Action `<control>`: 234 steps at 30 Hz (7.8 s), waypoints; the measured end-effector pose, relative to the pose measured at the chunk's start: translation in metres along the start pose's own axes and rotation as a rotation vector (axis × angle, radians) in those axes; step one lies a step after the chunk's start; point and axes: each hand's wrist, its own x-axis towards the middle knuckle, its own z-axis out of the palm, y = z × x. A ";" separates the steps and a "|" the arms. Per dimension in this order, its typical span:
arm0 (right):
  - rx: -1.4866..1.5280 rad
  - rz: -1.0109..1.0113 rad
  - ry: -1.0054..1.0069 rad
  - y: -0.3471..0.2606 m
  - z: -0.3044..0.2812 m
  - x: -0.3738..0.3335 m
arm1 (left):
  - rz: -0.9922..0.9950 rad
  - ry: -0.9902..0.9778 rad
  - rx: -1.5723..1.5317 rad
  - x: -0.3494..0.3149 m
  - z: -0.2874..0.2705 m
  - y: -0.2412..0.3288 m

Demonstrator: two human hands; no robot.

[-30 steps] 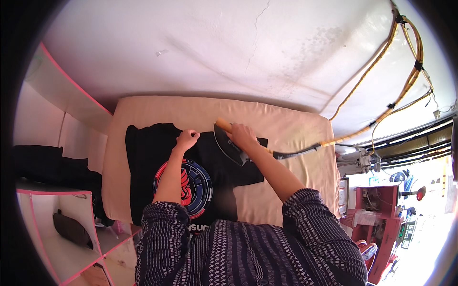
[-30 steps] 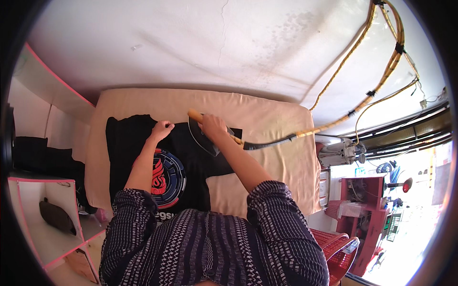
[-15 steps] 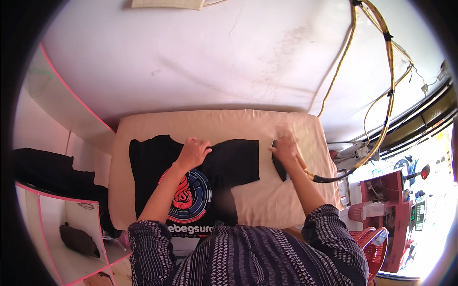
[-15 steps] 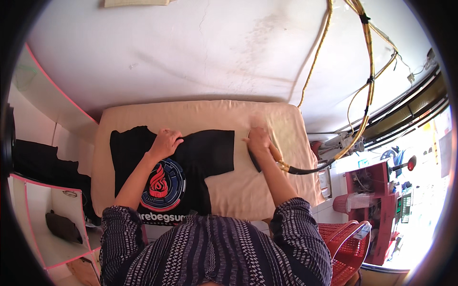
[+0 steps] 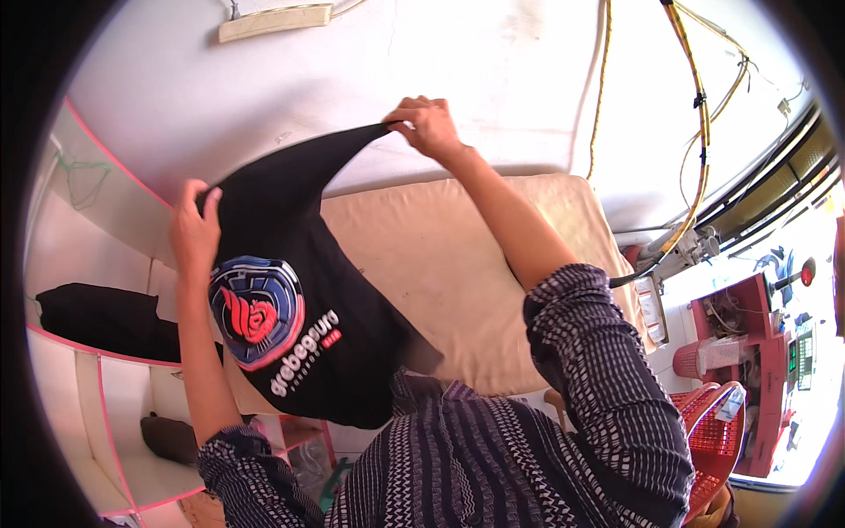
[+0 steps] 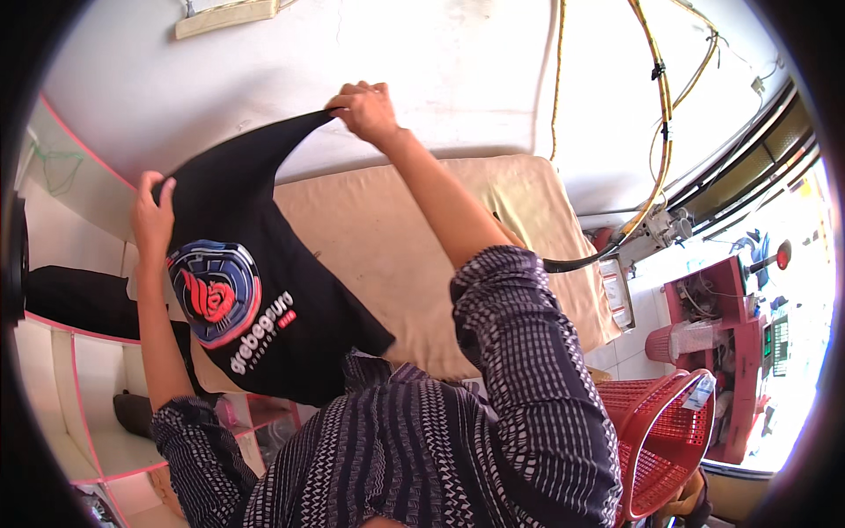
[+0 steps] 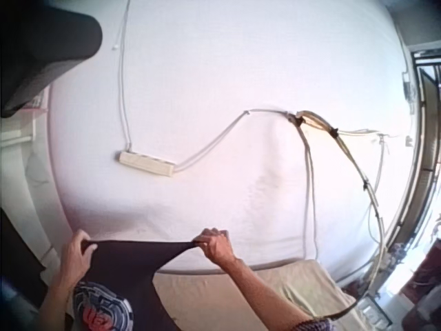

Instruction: The person takes items from a basket, irons a bag and a t-shirt on an ironing board, folds them, and places the folded t-shirt onto a shelf.

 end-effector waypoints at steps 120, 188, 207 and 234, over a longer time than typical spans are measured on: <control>0.082 0.494 -0.927 -0.059 0.017 -0.250 | -1.945 -0.121 -1.538 -0.424 0.108 0.190; 1.039 0.984 0.019 -0.055 -0.016 -0.328 | -0.190 -0.752 -0.411 -0.383 0.083 0.114; 0.359 0.475 -0.416 -0.075 -0.059 -0.427 | -0.795 -1.089 -0.678 -0.280 0.278 0.243; -0.038 0.418 -0.118 -0.003 -0.078 -0.335 | -0.162 -0.796 -0.273 -0.231 0.296 0.229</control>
